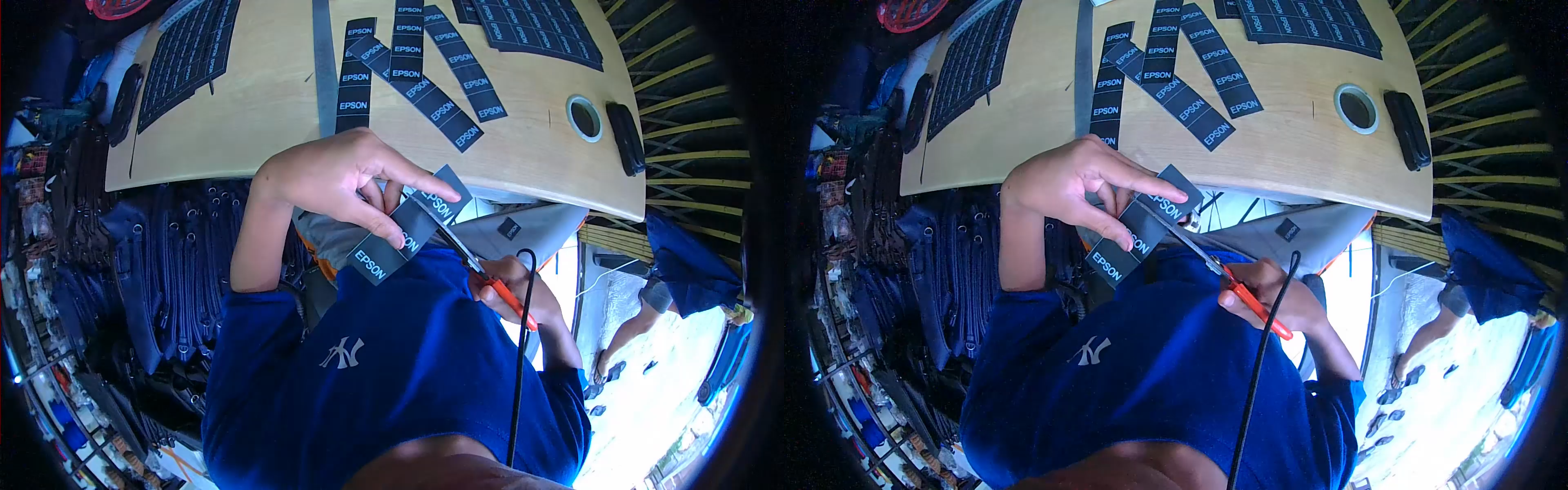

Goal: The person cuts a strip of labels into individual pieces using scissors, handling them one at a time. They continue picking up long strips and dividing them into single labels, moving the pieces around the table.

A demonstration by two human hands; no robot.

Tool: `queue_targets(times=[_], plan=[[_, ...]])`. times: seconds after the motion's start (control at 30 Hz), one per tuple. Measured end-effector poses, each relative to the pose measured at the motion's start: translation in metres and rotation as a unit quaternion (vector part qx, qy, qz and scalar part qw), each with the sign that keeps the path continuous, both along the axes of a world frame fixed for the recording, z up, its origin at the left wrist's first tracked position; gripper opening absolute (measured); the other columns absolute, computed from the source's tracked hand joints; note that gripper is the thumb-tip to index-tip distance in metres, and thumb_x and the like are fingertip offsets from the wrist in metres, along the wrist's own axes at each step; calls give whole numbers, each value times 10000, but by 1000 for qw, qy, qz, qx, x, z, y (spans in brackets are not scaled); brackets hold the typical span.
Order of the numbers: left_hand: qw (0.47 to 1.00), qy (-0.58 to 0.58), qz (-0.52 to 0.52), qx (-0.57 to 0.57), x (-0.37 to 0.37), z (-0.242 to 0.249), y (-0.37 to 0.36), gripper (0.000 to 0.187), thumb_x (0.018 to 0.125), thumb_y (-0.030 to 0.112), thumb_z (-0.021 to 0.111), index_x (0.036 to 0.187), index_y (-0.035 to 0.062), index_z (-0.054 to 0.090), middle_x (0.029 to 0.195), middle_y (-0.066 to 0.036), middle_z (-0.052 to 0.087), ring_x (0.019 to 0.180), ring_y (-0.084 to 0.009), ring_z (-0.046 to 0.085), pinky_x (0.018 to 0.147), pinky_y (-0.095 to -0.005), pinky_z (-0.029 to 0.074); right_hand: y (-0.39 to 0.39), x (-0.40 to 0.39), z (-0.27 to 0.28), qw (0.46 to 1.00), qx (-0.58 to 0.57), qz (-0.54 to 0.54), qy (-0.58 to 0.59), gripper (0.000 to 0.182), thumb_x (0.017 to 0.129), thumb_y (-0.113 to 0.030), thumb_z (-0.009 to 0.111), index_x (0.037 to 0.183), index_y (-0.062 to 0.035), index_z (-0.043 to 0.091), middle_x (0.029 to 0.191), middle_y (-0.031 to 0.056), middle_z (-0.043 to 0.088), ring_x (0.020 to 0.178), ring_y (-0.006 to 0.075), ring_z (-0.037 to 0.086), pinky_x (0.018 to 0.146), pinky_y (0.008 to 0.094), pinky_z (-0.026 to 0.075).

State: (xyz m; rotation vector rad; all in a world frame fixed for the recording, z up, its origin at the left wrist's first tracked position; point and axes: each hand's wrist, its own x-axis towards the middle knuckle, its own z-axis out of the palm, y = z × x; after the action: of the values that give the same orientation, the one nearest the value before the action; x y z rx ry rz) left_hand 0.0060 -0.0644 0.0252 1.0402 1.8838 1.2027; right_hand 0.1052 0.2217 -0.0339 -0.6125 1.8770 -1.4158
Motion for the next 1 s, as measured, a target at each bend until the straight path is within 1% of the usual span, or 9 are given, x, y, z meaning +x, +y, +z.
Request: queue_targets(times=[0.27,0.4,0.5,0.6,0.67,0.8,0.9,0.97,1.0], plan=[[1000,-19,9,20,0,-2,0,648,631,90,813,1232,121,571,720,-54,670,513,-60,575,464,-178,418,-1,0,0,1000,9,-7,24,588,875,-558,492,638,-22,525,463,39,399,399,172,377,418,345,277],[1000,-12,8,6,-1,-3,-1,640,634,91,811,1228,121,575,718,-54,671,516,-58,577,465,-178,413,-1,-1,0,1000,17,-5,19,569,881,-530,506,624,-22,519,455,36,391,394,169,371,414,343,276],[999,-25,19,5,-2,-4,-1,639,631,96,813,1225,123,579,703,-50,663,499,-62,558,462,-184,400,-1,-1,-2,999,17,-7,34,558,885,-501,519,604,-19,501,450,47,390,387,176,365,414,346,281],[1000,-6,14,-3,-5,-8,-2,650,624,99,815,1228,120,577,665,-41,642,489,-64,528,456,-196,383,-1,-2,-2,998,33,-8,57,544,885,-469,538,592,-13,482,448,65,386,384,193,356,416,355,286],[999,-8,19,36,-6,-12,-1,663,616,94,817,1232,112,573,635,-32,616,484,-64,496,453,-203,371,-2,-1,-3,997,45,-14,69,527,877,-440,566,593,-7,471,447,79,380,387,209,351,423,360,288],[999,-31,23,1,-11,-6,-4,665,621,91,814,1238,109,567,629,-36,606,495,-59,493,455,-203,371,0,-4,-3,998,47,-4,40,509,878,-412,581,593,-4,471,460,83,384,395,209,354,430,359,286],[999,-24,38,11,-17,3,-10,662,625,77,811,1239,103,566,674,-29,616,491,-60,479,454,-198,369,4,-1,-9,996,52,0,68,514,870,-419,591,595,-2,470,476,88,398,408,210,366,445,369,292],[998,-15,63,-20,-26,9,-15,654,628,34,798,1236,88,563,779,-36,654,535,-53,523,481,-182,419,7,0,-8,997,65,20,47,526,859,-435,602,604,6,474,491,97,403,428,215,379,460,375,301],[992,-50,109,-33,-30,12,-15,646,628,-15,781,1229,75,562,886,-46,672,608,-49,573,541,-168,476,8,1,-6,996,89,17,2,541,845,-458,610,610,12,479,496,107,403,447,223,389,474,382,312]])
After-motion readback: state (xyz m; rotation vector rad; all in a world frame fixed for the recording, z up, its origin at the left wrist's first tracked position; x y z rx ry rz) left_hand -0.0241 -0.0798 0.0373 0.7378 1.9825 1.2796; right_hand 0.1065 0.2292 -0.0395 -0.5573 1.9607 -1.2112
